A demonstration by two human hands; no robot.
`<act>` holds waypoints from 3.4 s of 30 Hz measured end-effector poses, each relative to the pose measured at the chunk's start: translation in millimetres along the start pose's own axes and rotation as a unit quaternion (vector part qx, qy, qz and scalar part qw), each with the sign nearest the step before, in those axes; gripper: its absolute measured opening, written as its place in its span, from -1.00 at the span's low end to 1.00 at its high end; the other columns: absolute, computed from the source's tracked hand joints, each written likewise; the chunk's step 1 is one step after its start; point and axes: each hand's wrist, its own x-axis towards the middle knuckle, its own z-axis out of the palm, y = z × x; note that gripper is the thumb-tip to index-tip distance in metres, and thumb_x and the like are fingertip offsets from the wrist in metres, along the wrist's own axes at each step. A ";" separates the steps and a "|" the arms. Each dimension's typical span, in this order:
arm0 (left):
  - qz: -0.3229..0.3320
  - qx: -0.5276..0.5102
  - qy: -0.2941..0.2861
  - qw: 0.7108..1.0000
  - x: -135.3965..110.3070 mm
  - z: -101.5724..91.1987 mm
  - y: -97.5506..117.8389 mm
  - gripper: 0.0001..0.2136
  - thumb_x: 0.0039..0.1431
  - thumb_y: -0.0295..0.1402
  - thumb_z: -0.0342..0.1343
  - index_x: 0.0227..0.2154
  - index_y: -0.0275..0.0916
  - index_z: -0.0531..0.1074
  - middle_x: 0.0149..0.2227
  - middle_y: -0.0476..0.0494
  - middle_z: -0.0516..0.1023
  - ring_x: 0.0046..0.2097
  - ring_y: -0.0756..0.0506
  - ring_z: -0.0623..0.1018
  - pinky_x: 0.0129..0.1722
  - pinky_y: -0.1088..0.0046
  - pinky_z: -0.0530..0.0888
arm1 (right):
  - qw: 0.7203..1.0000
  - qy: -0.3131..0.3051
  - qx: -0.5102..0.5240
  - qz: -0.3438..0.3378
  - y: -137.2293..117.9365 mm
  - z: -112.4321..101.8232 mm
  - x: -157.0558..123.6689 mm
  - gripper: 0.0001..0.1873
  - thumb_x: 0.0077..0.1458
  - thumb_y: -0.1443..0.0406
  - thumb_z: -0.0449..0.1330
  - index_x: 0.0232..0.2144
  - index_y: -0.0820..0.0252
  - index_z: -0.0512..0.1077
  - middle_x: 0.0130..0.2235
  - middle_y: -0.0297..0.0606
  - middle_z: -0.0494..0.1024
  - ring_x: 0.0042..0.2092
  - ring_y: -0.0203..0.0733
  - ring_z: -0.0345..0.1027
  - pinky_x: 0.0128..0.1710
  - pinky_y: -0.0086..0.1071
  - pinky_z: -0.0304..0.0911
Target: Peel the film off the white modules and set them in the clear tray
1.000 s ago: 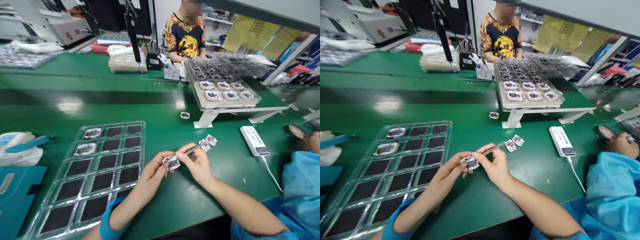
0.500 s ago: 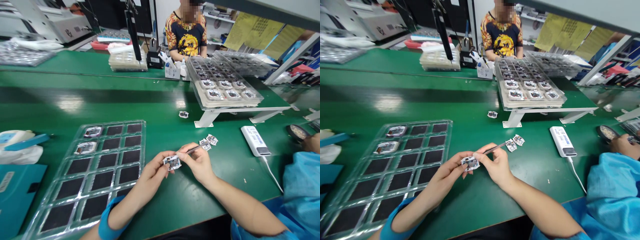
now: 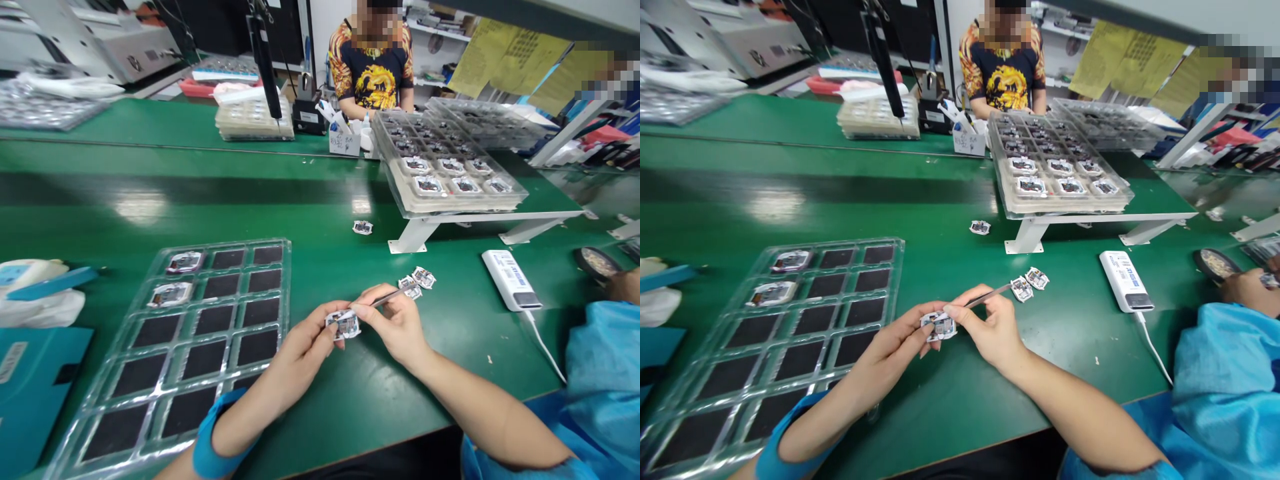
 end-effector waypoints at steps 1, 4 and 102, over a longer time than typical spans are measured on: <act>0.000 0.002 -0.001 1.000 -0.3 -0.1 -0.6 -0.67 0.25 -0.19 0.03 -0.02 -0.22 0.44 -0.40 -0.08 0.55 -0.40 -0.11 0.49 -0.39 0.40 0.43 | 1.000 0.000 0.000 0.001 0.0 0.0 -0.1 -0.81 0.00 0.18 0.40 -0.45 0.13 0.51 -0.41 -0.30 0.60 -0.36 -0.18 0.47 -0.33 -0.32 0.37; 0.010 0.018 -0.003 1.000 -1.0 -0.5 -2.2 -0.66 0.28 -0.20 0.00 0.01 -0.23 0.43 -0.37 -0.10 0.56 -0.39 -0.11 0.50 -0.38 0.40 0.42 | 1.000 0.000 0.003 -0.001 0.2 -0.3 -0.6 -0.84 0.02 0.20 0.39 -0.44 0.13 0.51 -0.41 -0.31 0.60 -0.35 -0.18 0.48 -0.32 -0.32 0.36; 0.099 0.287 0.080 0.949 175.6 -64.9 8.2 -0.71 -0.07 -0.19 0.30 -0.35 -0.19 0.37 -0.26 -0.18 0.60 -0.07 -0.32 0.56 -0.02 0.09 0.44 | 0.967 0.041 -0.097 -0.230 -8.9 3.4 -1.3 -0.96 0.07 0.33 0.33 -0.41 0.12 0.53 -0.38 -0.24 0.64 -0.31 -0.10 0.54 -0.27 -0.26 0.39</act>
